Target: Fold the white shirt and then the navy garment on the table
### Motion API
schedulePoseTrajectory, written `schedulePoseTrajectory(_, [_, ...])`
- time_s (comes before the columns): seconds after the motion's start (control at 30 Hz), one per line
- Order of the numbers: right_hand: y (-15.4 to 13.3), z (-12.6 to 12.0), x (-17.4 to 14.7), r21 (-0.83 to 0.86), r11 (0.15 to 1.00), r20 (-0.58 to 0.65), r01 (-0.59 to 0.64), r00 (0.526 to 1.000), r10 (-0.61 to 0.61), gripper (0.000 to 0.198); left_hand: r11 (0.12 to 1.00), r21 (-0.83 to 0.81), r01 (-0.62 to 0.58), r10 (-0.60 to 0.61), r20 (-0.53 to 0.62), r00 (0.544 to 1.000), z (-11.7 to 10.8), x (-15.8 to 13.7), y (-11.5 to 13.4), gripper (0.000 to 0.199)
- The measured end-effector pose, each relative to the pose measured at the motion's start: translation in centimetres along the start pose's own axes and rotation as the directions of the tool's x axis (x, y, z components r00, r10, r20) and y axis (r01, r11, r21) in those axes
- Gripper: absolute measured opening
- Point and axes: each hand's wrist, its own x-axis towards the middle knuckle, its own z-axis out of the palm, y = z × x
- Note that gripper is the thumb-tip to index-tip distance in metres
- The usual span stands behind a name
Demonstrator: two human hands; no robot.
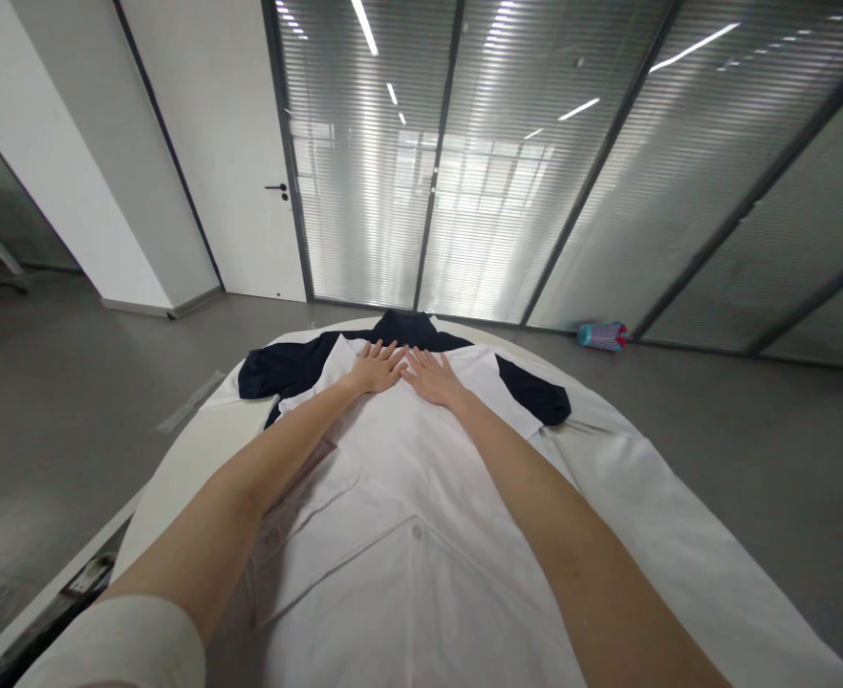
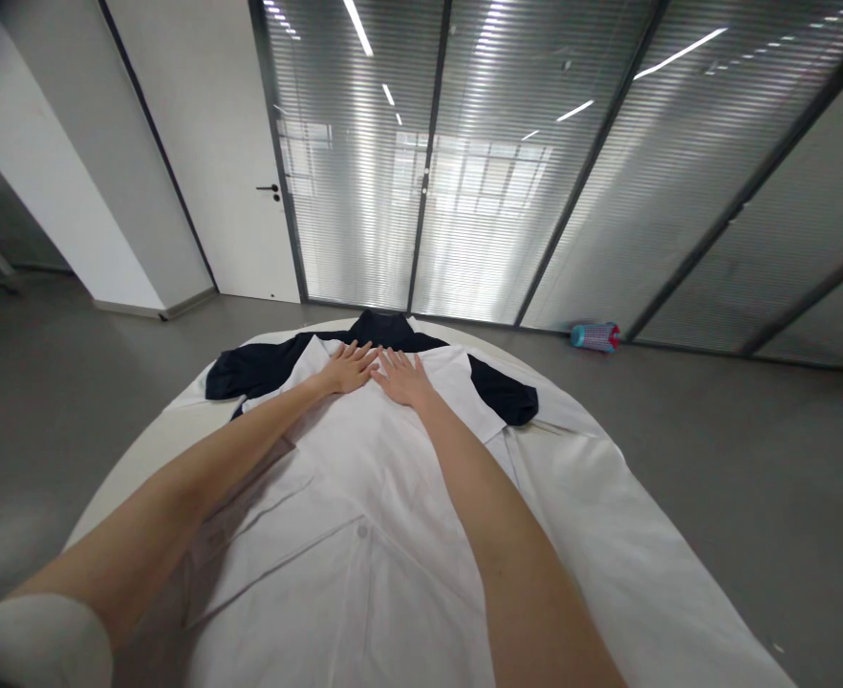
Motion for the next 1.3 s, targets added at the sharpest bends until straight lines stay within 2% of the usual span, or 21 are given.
schedulePoseTrajectory(0.1, [1.2, -0.3, -0.1, -0.014, 0.999, 0.104, -0.038, 0.994, 0.039, 0.076, 0.999, -0.014, 0.045, -0.044, 0.053, 0.998, -0.2, 0.0, 0.0, 0.062])
schedulePoseTrajectory(0.2, [2.8, -0.8, -0.5, -0.056, 0.992, 0.141, -0.116, 0.982, 0.123, 0.081, 0.997, -0.009, 0.075, -0.075, 0.041, 0.996, -0.3, -0.1, 0.2, 0.065])
schedulePoseTrajectory(0.27, [3.4, -1.1, -0.7, -0.090, 0.979, 0.121, -0.183, 0.974, 0.193, 0.083, 0.994, 0.000, 0.107, -0.107, -0.008, 0.994, -0.4, -0.5, 0.5, 0.068])
schedulePoseTrajectory(0.33, [3.5, -1.4, -0.8, -0.124, 0.969, 0.020, -0.213, 0.976, 0.217, 0.082, 0.992, 0.001, 0.124, -0.123, -0.113, 0.986, -0.6, -0.9, 0.8, 0.069])
schedulePoseTrajectory(0.4, [3.0, -1.5, -0.9, -0.155, 0.980, -0.106, -0.126, 0.988, 0.111, 0.078, 0.999, 0.003, 0.053, -0.050, -0.231, 0.972, -0.8, -1.3, 1.0, 0.065])
schedulePoseTrajectory(0.47, [2.4, -1.4, -1.0, -0.186, 0.982, -0.126, 0.039, 0.990, -0.063, 0.072, 0.996, 0.009, -0.086, 0.086, -0.273, 0.958, -1.0, -1.4, 1.0, 0.059])
schedulePoseTrajectory(0.53, [2.1, -1.4, -1.1, -0.189, 0.975, -0.051, 0.120, 0.990, -0.132, 0.066, 0.985, -0.006, -0.175, 0.169, -0.221, 0.960, -1.1, -1.4, 0.8, 0.054])
schedulePoseTrajectory(0.67, [2.4, -1.6, -0.8, -0.153, 0.988, 0.092, 0.017, 0.996, -0.003, 0.063, 0.985, -0.037, -0.168, 0.167, -0.031, 0.985, -0.8, -1.1, 0.3, 0.056])
schedulePoseTrajectory(0.87, [1.4, -1.8, -0.7, -0.083, 0.996, 0.071, 0.024, 0.997, -0.018, 0.077, 0.992, -0.034, -0.118, 0.121, 0.068, 0.990, -0.7, -0.9, 0.2, 0.062])
schedulePoseTrajectory(1.0, [1.9, -1.4, -1.6, -0.016, 1.000, 0.157, -0.014, 0.987, 0.016, 0.085, 0.994, -0.049, -0.096, 0.102, 0.154, 0.983, -0.8, -0.7, 0.2, 0.069])
schedulePoseTrajectory(1.17, [4.4, -1.3, -2.6, -0.075, 0.994, 0.175, -0.083, 0.980, 0.095, 0.088, 0.995, -0.061, -0.078, 0.086, 0.138, 0.987, -0.9, -1.2, 0.5, 0.071])
schedulePoseTrajectory(1.3, [6.1, -2.5, -4.2, -0.174, 0.980, 0.040, -0.099, 0.993, 0.107, 0.079, 0.997, 0.037, -0.065, 0.066, -0.024, 0.998, -2.0, -2.4, 1.4, 0.059])
